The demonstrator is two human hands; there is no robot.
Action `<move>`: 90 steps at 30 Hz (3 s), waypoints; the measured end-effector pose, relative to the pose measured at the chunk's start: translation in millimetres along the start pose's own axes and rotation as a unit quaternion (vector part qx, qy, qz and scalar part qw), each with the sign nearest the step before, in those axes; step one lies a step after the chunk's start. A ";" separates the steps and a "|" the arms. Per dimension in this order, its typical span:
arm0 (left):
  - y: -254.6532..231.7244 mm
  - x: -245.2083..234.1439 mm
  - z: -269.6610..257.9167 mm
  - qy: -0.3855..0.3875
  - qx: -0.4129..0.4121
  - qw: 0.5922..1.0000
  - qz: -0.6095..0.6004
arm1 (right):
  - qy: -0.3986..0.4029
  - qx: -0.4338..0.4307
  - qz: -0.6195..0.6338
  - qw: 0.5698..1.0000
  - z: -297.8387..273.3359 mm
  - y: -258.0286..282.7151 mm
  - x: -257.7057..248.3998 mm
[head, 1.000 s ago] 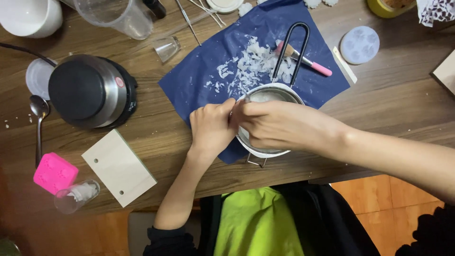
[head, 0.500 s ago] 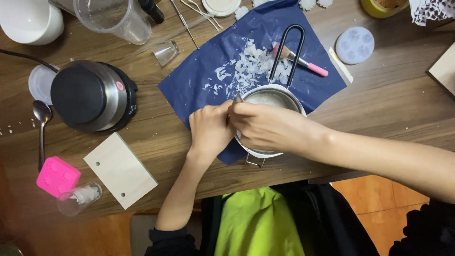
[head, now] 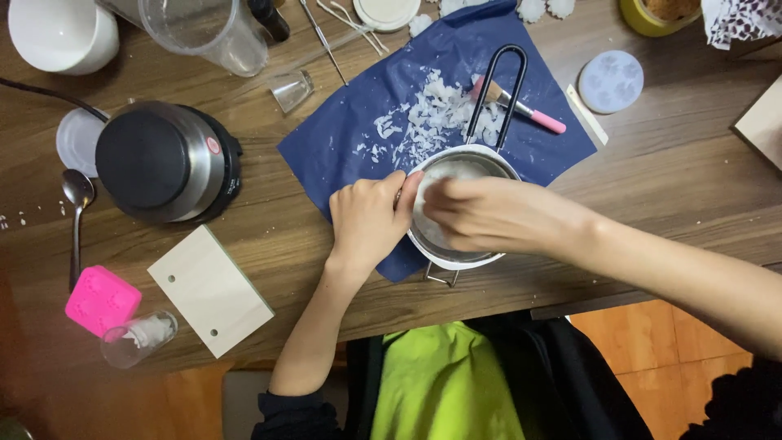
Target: Stirring melting wax flakes in a small metal pot using a metal tool on a workbench.
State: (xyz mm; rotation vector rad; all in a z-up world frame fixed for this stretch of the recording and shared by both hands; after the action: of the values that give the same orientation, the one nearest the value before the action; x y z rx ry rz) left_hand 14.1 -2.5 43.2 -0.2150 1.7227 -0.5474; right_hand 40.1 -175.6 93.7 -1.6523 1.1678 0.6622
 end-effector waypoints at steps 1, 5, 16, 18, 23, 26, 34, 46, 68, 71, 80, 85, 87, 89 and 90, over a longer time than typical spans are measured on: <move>-0.3 -1.2 0.2 -0.001 0.002 1.000 0.000 | 0.001 0.001 -0.001 1.000 -9.0 3.3 4.9; -1.5 -0.4 -0.7 -0.008 0.004 1.000 -0.004 | -0.086 0.026 -0.084 0.992 -37.5 13.5 15.1; -2.1 -1.8 -1.2 -0.016 0.012 1.000 0.000 | -0.038 0.076 -0.054 0.995 -24.2 -3.9 -2.3; -1.8 -1.7 -1.5 -0.012 0.014 1.000 -0.002 | 0.036 0.021 -0.020 0.999 -17.5 -8.6 -7.9; -7.4 -8.4 0.7 -0.146 0.094 0.982 -0.071 | 0.043 0.016 0.000 0.999 -5.7 -10.1 -10.7; -13.3 -16.7 -4.0 -0.230 0.182 0.944 -0.148 | 0.036 0.012 0.004 0.999 -0.5 -10.9 -13.9; -21.2 -4.3 -7.7 -0.185 0.275 0.881 -0.337 | -0.013 -0.013 -0.007 1.000 16.5 -7.5 -25.8; -37.9 -24.8 -2.6 -0.104 0.256 0.845 -0.457 | -0.022 0.027 -0.016 0.999 22.0 -3.2 -24.4; -25.7 -11.5 1.4 -0.077 0.228 0.849 -0.470 | 0.005 0.041 0.014 0.999 33.3 5.7 -7.6; -33.0 -12.3 -0.7 -0.078 0.232 0.854 -0.460 | 0.008 0.027 0.019 0.999 24.4 6.4 -4.9; -25.5 -7.6 -6.7 -0.060 0.214 0.881 -0.417 | -0.033 0.087 -0.145 0.985 -31.5 20.2 -1.7; -26.7 -7.6 -7.9 -0.060 0.200 0.899 -0.386 | -0.039 0.122 -0.179 0.975 -48.8 5.7 -13.2; -28.2 -8.9 -7.3 -0.050 0.216 0.905 -0.363 | -0.009 0.098 -0.148 0.984 -46.1 0.0 -16.9; -29.1 -8.1 -8.0 -0.054 0.233 0.903 -0.358 | 0.021 0.049 -0.113 0.992 -36.8 2.7 -6.1; -29.4 -7.6 -9.2 -0.060 0.246 0.900 -0.354 | 0.049 -0.005 -0.077 0.996 -31.8 5.0 -0.5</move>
State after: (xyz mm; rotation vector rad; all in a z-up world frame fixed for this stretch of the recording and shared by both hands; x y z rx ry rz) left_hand 2.5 -22.7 64.9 -0.5050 1.2970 -1.4505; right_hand 32.3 -204.9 104.3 -1.7799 1.0951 0.4958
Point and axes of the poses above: each hand's wrist, its own z-axis towards the middle knuckle, its own x-axis out of the palm, y = z × x, the point moved 1 cm from there along z, towards the middle knuckle, and after that the axes turned 14 degrees about y, right-handed, at the moved point
